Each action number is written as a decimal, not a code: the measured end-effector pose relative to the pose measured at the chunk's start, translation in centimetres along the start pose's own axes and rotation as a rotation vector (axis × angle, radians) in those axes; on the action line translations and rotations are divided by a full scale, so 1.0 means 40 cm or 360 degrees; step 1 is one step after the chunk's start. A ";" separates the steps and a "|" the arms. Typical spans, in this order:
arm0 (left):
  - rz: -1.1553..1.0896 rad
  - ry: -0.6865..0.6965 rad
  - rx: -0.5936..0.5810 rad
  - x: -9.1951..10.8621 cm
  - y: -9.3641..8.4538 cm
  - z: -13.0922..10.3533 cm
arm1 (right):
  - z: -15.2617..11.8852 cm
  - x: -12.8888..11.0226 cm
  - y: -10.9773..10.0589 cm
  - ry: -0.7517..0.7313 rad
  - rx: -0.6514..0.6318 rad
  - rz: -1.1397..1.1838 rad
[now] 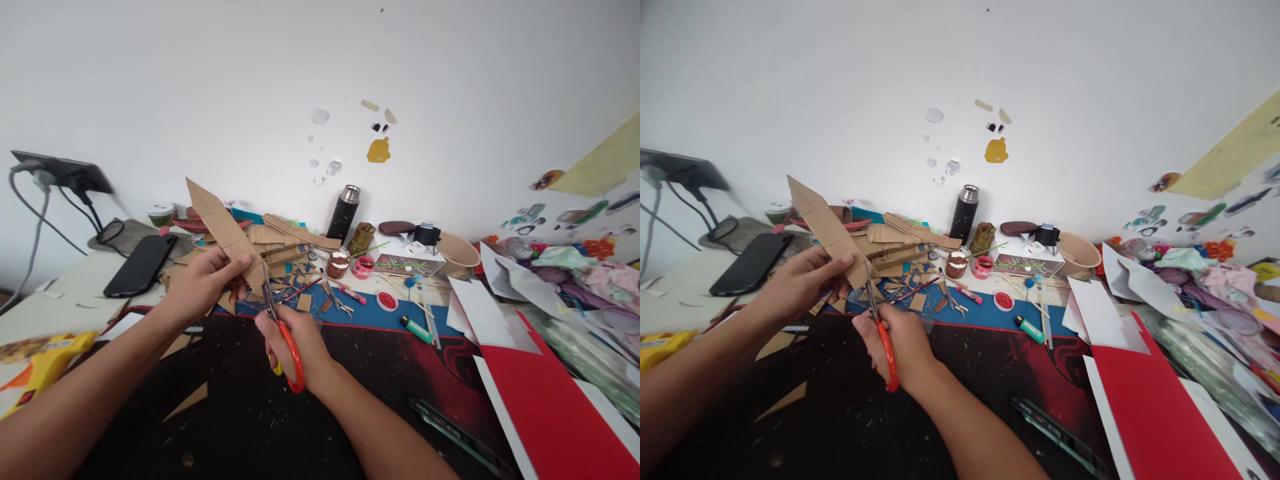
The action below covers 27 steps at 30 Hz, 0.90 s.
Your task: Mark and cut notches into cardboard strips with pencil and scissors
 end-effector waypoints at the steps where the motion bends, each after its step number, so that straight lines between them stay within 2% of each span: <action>1: 0.0012 0.0011 -0.0009 0.002 -0.001 0.000 | 0.000 0.000 0.000 0.0009 -0.0005 -0.0005; 7: 0.0012 -0.0007 -0.0030 -0.002 -0.001 0.000 | -0.002 -0.008 -0.004 0.0014 -0.0006 -0.0070; 21: 0.0074 -0.0015 0.0082 -0.010 -0.002 -0.005 | -0.001 -0.021 -0.016 0.0043 0.0053 -0.0204; 27: -0.0030 -0.0073 0.0136 -0.018 -0.002 -0.009 | -0.002 -0.026 -0.019 0.0062 0.0097 -0.0223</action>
Point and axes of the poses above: each hand's wrist, its own z-axis towards the middle knuckle, its own y-axis out of the palm, x = y × z, the point moved 7 cm from there along z, towards the middle knuckle, and after that the axes turned 6 degrees about z, right-handed, at the moved point
